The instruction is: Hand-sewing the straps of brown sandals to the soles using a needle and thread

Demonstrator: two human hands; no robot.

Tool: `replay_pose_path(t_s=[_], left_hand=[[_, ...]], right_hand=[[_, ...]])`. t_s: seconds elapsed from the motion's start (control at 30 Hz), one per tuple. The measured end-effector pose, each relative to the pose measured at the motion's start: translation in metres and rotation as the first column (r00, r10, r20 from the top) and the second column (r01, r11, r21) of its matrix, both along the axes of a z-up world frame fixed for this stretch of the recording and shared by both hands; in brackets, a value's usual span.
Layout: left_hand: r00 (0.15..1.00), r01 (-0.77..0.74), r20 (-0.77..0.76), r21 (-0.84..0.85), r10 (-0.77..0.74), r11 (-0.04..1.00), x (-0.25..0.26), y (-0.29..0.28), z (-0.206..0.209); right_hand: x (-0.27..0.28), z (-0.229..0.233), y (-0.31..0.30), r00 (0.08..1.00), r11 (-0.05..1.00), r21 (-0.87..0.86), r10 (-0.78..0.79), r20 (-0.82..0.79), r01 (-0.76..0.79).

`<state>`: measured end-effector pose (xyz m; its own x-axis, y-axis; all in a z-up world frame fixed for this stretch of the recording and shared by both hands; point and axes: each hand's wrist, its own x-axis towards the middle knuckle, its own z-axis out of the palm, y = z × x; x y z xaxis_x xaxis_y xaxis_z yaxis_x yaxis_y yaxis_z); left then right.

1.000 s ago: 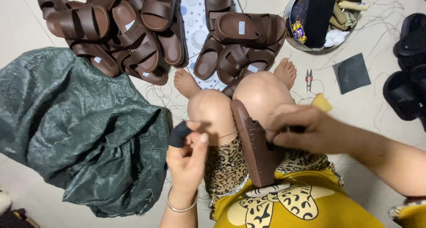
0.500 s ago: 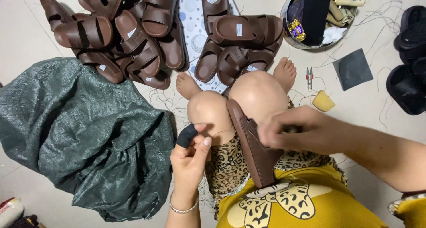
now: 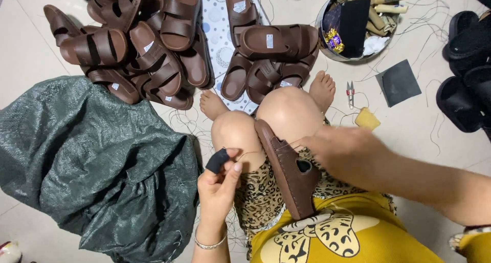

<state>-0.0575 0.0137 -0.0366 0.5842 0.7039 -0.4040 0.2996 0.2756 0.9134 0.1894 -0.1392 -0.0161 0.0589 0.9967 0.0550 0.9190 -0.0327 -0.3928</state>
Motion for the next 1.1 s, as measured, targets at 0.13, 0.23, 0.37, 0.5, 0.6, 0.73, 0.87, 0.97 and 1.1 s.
replay_pose_path(t_s=[0.13,0.23,0.37,0.5,0.6,0.73,0.87,0.97,1.1], left_hand=[[0.998,0.002,-0.069,0.039,0.001,0.999,0.000,0.001,-0.004],[0.900,0.135,-0.429,0.430,0.070,0.893,-0.026,0.019,-0.007],[0.765,0.332,-0.581,0.727,0.279,0.601,-0.070,0.043,-0.018],[0.955,0.266,-0.285,0.711,-0.079,0.651,0.002,-0.003,0.013],[0.858,0.470,-0.363,0.267,-0.364,0.842,0.025,-0.021,0.027],[0.706,0.612,-0.505,0.081,-0.497,0.787,0.025,-0.014,0.028],[0.881,0.471,-0.077,0.243,-0.467,0.848,0.043,-0.010,0.037],[0.854,0.512,-0.429,0.598,-0.294,0.616,0.048,-0.012,0.025],[0.864,0.504,-0.352,0.596,-0.360,0.625,0.045,-0.018,0.020]], right_hand=[[0.003,-0.024,-0.003,0.998,1.000,-0.025,0.005,-0.066,-0.007],[0.075,-0.057,-0.030,0.999,0.961,0.277,-0.006,0.032,-0.003],[0.147,-0.070,-0.078,0.804,0.802,0.149,-0.591,0.059,0.578],[0.072,-0.047,-0.033,0.785,0.843,0.055,-0.472,-0.401,0.535],[0.010,-0.028,0.000,0.860,0.994,0.031,-0.075,-0.505,0.104],[0.016,-0.003,-0.002,0.791,0.981,-0.195,-0.106,-0.602,-0.016],[0.023,0.014,0.012,0.730,0.960,-0.239,-0.057,-0.681,-0.147],[0.017,0.011,0.025,0.420,0.989,-0.057,0.005,-0.908,-0.136],[-0.002,-0.030,0.019,-0.150,0.999,-0.011,-0.005,-0.989,0.041]])
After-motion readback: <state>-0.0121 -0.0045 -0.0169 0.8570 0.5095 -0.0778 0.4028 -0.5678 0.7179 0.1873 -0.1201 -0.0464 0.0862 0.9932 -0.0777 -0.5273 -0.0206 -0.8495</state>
